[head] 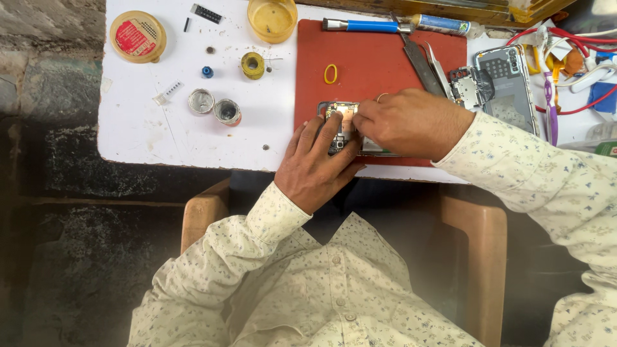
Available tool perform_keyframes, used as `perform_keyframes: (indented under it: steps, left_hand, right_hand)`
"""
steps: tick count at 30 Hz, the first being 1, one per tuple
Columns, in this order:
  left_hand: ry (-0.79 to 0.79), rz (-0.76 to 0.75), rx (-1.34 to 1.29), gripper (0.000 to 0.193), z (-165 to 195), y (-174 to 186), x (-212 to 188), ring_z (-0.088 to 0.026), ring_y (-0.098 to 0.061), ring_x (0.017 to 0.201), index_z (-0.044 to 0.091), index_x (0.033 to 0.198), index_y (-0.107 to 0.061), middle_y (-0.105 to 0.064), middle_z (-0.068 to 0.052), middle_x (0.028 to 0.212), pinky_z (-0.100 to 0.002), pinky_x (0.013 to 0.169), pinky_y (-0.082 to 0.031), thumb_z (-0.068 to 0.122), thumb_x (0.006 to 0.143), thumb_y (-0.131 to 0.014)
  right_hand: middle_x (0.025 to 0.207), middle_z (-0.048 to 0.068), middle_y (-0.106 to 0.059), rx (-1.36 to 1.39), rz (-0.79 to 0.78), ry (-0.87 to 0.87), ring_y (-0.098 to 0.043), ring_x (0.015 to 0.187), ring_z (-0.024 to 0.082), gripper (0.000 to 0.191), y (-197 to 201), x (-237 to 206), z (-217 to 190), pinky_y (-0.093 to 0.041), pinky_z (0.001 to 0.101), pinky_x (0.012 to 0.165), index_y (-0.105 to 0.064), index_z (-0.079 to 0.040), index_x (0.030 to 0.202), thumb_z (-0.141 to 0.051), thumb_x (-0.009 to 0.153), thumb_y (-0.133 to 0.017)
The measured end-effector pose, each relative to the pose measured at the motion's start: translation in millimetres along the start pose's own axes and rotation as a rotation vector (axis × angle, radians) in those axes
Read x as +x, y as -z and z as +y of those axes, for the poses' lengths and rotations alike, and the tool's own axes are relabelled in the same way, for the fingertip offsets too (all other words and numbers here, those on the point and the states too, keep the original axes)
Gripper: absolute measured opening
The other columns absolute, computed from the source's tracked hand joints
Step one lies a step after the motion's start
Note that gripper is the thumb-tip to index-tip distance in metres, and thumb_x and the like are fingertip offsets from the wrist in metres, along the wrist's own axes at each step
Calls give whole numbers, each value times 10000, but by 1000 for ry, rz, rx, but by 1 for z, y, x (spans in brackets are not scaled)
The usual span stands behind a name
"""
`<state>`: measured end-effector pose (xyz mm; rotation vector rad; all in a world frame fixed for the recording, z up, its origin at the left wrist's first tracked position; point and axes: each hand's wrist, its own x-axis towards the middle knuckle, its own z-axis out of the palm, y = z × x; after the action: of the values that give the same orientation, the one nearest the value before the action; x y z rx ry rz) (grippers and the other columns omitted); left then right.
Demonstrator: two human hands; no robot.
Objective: The person reassembles a disassembled smartphone by connecting internal components and placing the back cover. They then power on the device to verify functionality and continue adjusting internal parts.
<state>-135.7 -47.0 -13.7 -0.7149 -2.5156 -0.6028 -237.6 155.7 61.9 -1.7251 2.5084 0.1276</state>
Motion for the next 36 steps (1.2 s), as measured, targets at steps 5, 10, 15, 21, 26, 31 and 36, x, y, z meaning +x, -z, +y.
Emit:
perform_keyframes:
  steps: [5,10,15,21,26,31,36]
  left_hand:
    - [-6,26,-42,411,1,1,-1,-385,-516,1323,163,1218,-678,-511,-168,1445,-541,1113,-466,411,914,-800]
    - [-9,43,-57,404,1,3,-3,-389,-512,1321,157,1214,-696,-515,-180,1443,-541,1118,-460,412,920,-803]
    - [2,18,-53,390,1,6,-2,-385,-516,1331,155,1194,-698,-515,-186,1448,-537,1124,-462,403,912,-802]
    - [4,4,-56,432,-1,7,0,-384,-511,1316,170,1251,-675,-503,-177,1444,-531,1111,-467,407,911,-796]
    - [3,-16,-12,484,-6,6,-2,-372,-509,1297,167,1329,-655,-499,-171,1435,-529,1100,-468,427,936,-768]
    - [-4,-10,-10,485,-3,-2,2,-361,-502,1311,156,1340,-653,-502,-165,1435,-516,1113,-469,423,950,-758]
    - [2,-20,-27,472,0,-4,9,-356,-497,1315,153,1331,-660,-503,-165,1431,-514,1118,-464,411,950,-764]
  right_hand:
    - [862,114,-666,-24,-118,-142,-712,806,280,248,9,9,-21,-593,419,648,-675,-17,912,-263,884,-660]
    - [830,112,-663,-119,-108,-52,-711,778,263,415,16,18,-28,-598,386,624,-677,-8,883,-417,815,-686]
    - [896,88,-677,-143,-53,5,-716,827,266,168,18,22,-17,-601,384,643,-667,-48,952,-198,885,-635]
    - [1021,96,-672,115,17,-99,-695,933,317,195,11,8,-3,-570,439,772,-673,-56,1054,-104,873,-618]
    - [1165,141,-655,326,357,-117,-662,1085,341,396,-12,-11,-6,-556,413,916,-683,-22,1172,53,786,-633]
    - [1221,142,-641,286,426,-126,-626,1137,331,431,-34,-21,-9,-553,413,947,-699,-26,1215,79,797,-673]
    - [1232,154,-624,310,440,-147,-614,1154,336,427,-38,-26,-5,-550,420,959,-705,-24,1221,66,803,-690]
